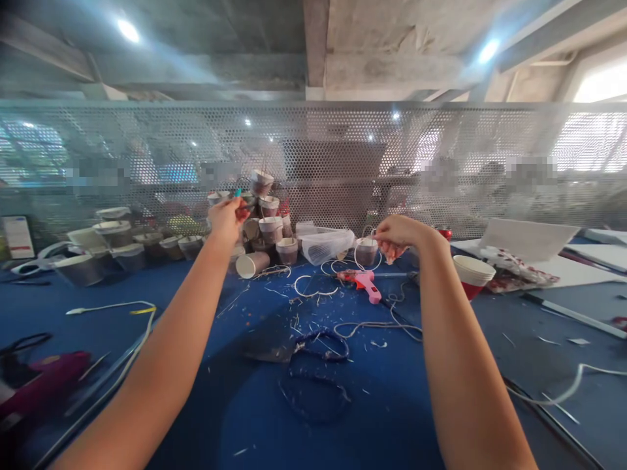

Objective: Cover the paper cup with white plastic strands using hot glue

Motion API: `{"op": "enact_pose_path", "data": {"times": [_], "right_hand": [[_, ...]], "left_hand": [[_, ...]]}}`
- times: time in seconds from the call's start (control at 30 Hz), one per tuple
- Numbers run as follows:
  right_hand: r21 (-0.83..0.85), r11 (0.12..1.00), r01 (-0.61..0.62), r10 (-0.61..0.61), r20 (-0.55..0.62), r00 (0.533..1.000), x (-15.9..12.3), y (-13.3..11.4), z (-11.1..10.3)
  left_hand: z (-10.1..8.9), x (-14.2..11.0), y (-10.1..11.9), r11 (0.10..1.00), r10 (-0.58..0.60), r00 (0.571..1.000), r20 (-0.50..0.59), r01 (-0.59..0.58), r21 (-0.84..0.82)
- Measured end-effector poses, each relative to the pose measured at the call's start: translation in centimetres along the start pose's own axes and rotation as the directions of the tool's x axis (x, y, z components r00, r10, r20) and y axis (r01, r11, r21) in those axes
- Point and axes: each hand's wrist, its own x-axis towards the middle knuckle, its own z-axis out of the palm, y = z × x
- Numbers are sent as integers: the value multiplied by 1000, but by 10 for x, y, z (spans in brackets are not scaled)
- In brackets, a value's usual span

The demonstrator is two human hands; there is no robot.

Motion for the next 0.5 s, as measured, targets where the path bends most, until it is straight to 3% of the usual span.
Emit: {"op": "enact_pose_path", "data": {"times": [0.07, 0.13, 0.27, 0.33, 0.43, 0.5], "right_hand": [[-14, 999, -43, 43, -52, 998, -1, 2, -3], [-8, 1000, -19, 18, -74, 997, 0, -5, 0], [63, 991, 117, -107, -135, 985, 2, -35, 16], [95, 975, 202, -187, -140, 972, -1, -51, 26], [97, 950, 298, -302, 26, 953, -9, -74, 40], [101, 936, 338, -348, 107, 931, -14, -86, 48]], "left_hand": [[-4, 2, 0, 997, -27, 999, 24, 25, 67], [-3, -2, -1, 985, -96, 988, 118, 77, 155], [10, -22, 0, 931, -284, 892, 351, 169, 324], [19, -36, 5, 916, -329, 849, 413, 181, 357], [30, -58, 15, 954, -298, 781, 549, 219, 205], [33, -69, 23, 978, -183, 791, 583, 210, 22]]}}
